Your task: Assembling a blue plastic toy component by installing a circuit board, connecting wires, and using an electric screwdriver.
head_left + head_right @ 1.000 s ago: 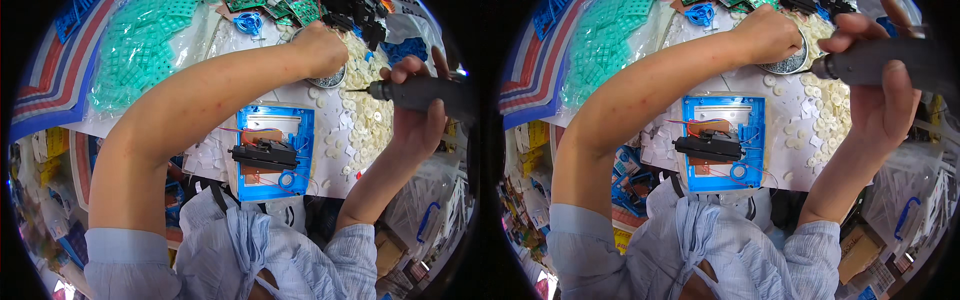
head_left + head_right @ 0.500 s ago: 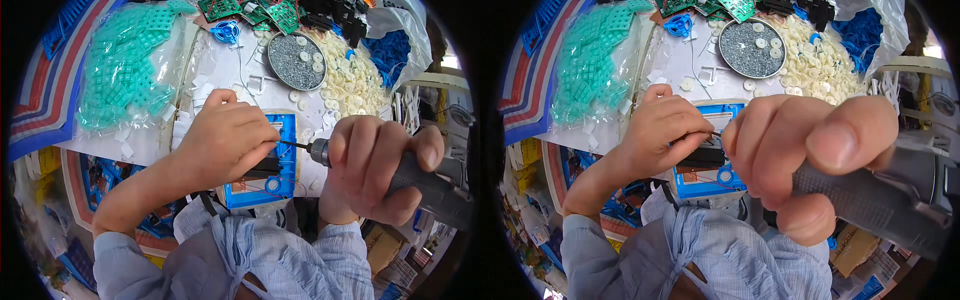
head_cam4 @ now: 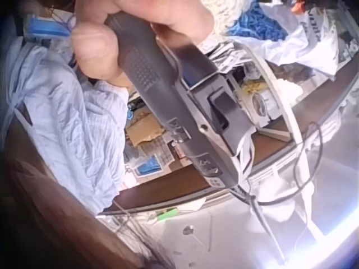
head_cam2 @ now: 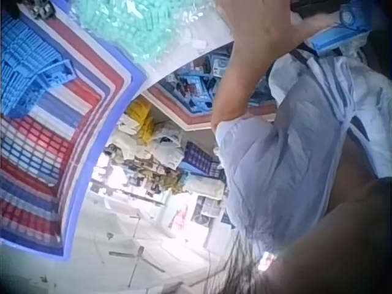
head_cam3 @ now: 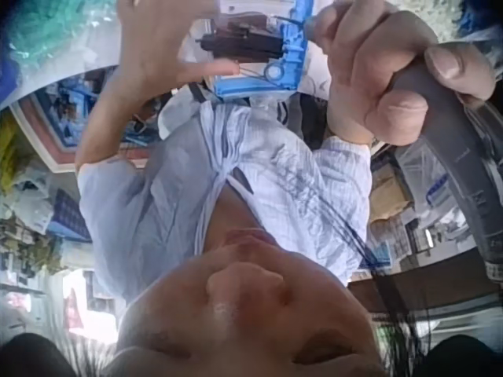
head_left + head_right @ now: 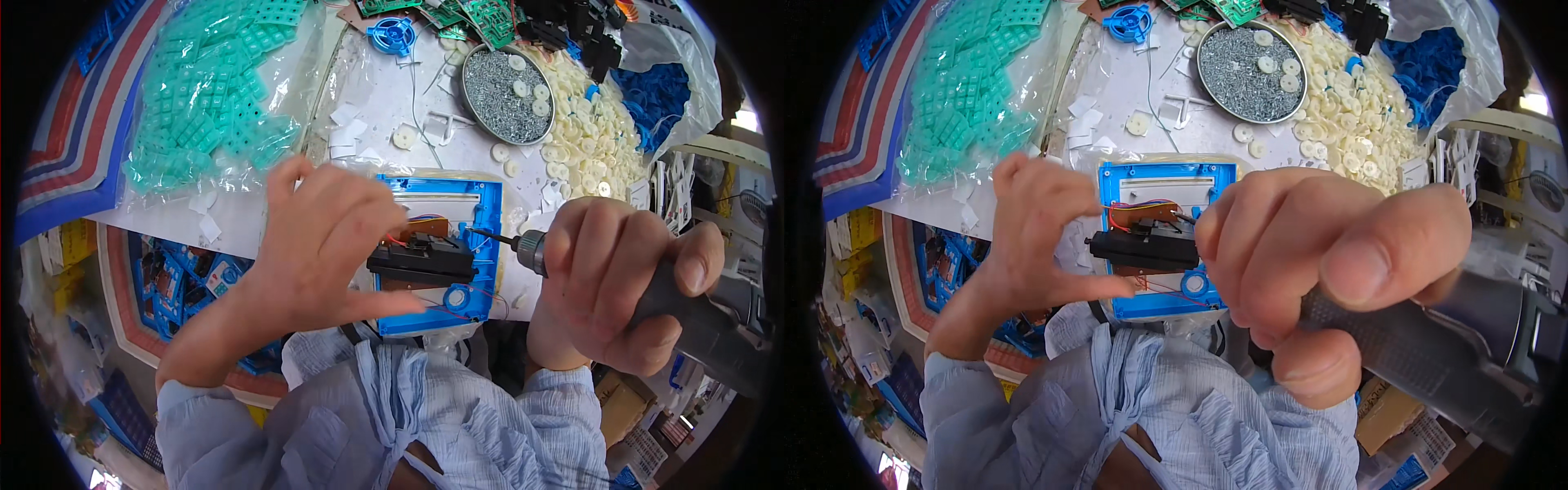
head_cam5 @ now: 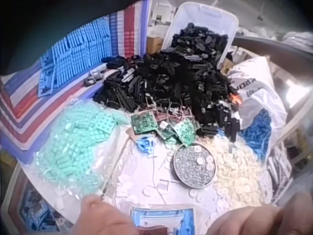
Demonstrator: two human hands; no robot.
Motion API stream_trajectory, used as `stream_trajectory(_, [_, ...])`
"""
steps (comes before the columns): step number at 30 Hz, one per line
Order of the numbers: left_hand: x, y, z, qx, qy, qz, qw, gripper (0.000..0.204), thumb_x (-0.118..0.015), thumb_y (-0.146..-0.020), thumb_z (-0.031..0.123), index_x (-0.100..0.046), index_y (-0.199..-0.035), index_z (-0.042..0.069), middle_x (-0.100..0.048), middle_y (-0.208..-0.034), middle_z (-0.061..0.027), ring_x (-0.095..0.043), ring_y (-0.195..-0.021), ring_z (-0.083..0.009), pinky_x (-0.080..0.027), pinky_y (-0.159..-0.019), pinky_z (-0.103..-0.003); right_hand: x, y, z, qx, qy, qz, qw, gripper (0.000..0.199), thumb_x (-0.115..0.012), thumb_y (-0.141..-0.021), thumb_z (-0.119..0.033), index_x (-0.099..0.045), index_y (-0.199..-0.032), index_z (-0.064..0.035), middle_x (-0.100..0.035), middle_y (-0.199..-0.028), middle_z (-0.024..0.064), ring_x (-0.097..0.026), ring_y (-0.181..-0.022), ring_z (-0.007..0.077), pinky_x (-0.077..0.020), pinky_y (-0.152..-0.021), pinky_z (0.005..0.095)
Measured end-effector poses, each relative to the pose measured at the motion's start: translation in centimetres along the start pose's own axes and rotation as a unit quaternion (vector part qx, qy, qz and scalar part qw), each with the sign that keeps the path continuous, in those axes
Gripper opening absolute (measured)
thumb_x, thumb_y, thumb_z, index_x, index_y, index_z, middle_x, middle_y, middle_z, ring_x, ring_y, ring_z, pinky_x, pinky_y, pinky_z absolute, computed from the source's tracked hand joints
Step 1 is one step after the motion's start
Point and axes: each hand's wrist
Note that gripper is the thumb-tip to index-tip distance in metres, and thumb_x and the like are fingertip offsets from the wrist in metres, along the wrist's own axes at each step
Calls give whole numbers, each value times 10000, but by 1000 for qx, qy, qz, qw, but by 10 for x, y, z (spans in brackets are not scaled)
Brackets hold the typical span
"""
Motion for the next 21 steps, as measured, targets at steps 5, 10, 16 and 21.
stream_trajectory(5, [-23,32,-2,18,-59,3,998,568,-859,-666,412,-629,-1108,138,-614,-1023,-22,-574,-939,-236,-303,-909,-457,-18,1,14,-1,-13,8,1000,334,-696,-964,-338,-472,-1180,-216,-563,-661,-66,-526,-561,100,-472,-593,315])
stream_trajectory(10, [-31,38,-5,9,-43,7,999,530,-840,-671,398,-674,-1098,131,-618,-971,1,-576,-880,-214,-298,-880,-452,-30,4,33,11,-10,-22,1000,341,-717,-953,-295,-461,-1154,-194,-573,-680,-37,-542,-548,111,-467,-536,311])
stream_trajectory(16, [-31,35,-7,5,13,6,1000,542,-851,-586,312,-681,-1049,88,-621,-1002,2,-594,-898,-189,-320,-893,-463,-33,6,41,30,14,-30,999,347,-728,-944,-286,-464,-1147,-186,-585,-694,-37,-562,-535,112,-472,-511,305])
stream_trajectory(21, [-32,36,-6,12,17,12,1000,521,-850,-584,310,-686,-1026,88,-615,-978,9,-591,-893,-175,-316,-904,-460,-31,7,40,16,24,-50,998,356,-741,-932,-268,-464,-1138,-182,-590,-690,-38,-571,-528,107,-481,-501,293])
Point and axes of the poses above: each hand's wrist, its own y-axis away from the middle knuckle, its own x-axis out of the back of the hand, z = x × y
